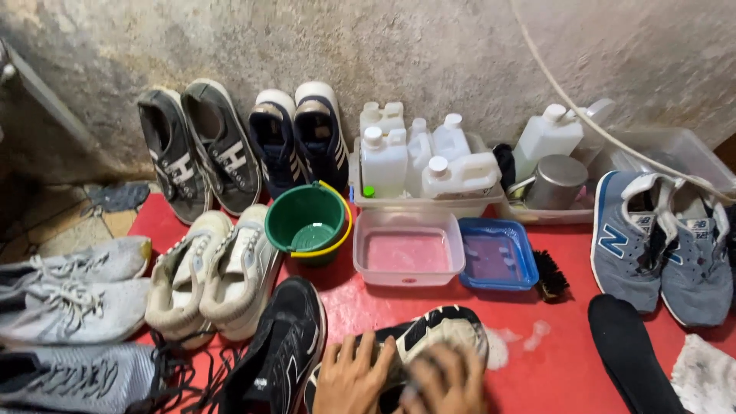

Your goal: The person scrubs the sole of a sneaker using a brush and cleaning solution. They repeatedly dip the brush into a container of liquid and scrub the shoe's sole on a red work surface surrounded by other shoes and cleaning supplies.

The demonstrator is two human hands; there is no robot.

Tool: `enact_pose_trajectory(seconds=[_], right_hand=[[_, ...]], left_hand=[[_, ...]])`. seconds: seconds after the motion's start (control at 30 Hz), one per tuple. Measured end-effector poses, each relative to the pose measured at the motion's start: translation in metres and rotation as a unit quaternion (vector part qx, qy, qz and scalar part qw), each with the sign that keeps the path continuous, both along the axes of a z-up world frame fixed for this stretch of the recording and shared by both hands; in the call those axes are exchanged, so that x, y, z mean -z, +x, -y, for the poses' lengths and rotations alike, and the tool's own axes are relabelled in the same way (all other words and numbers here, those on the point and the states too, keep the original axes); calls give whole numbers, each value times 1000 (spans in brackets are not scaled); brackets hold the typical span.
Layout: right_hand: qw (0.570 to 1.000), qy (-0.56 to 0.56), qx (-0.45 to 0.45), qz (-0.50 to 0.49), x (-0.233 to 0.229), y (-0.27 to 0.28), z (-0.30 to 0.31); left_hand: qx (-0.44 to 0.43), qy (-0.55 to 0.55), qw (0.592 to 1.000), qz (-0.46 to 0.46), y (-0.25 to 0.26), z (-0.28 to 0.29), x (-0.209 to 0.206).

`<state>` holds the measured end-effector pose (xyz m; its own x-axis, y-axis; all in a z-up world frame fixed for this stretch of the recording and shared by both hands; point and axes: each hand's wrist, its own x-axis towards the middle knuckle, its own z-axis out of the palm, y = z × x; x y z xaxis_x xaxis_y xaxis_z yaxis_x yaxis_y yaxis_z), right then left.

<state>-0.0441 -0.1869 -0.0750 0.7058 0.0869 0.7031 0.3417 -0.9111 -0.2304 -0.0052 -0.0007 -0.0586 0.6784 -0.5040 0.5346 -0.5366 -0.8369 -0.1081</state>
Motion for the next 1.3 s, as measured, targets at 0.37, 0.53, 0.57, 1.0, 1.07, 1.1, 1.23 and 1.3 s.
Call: enact_pose_trajectory(seconds=[0.37,0.53,0.57,1.0,1.07,1.1,1.23,1.3], right_hand=[[1000,19,14,2,11,9,21],[991,99,74,-58,-11,17,18],[998,58,12,-13,-7,9,11],[996,-38,-82,-20,-6,27,53],[999,18,-4,-48,-7,27,42],[992,73,72,-78,-7,25,39],[998,1,-61,8,12,8,48],[984,40,-2,-171,22,23,81]], left_hand=[[-12,-4,1000,6,0,5,-12],[9,-5,997,-78,0,2,-22],[-3,0,999,-41,1,2,-16],[1,12,992,-127,-6,3,-36],[1,25,987,-156,-4,1,-38],[0,35,982,-187,-6,2,-37],[-8,-2,1000,-22,-6,5,-29],[6,14,992,-123,-7,3,-34]])
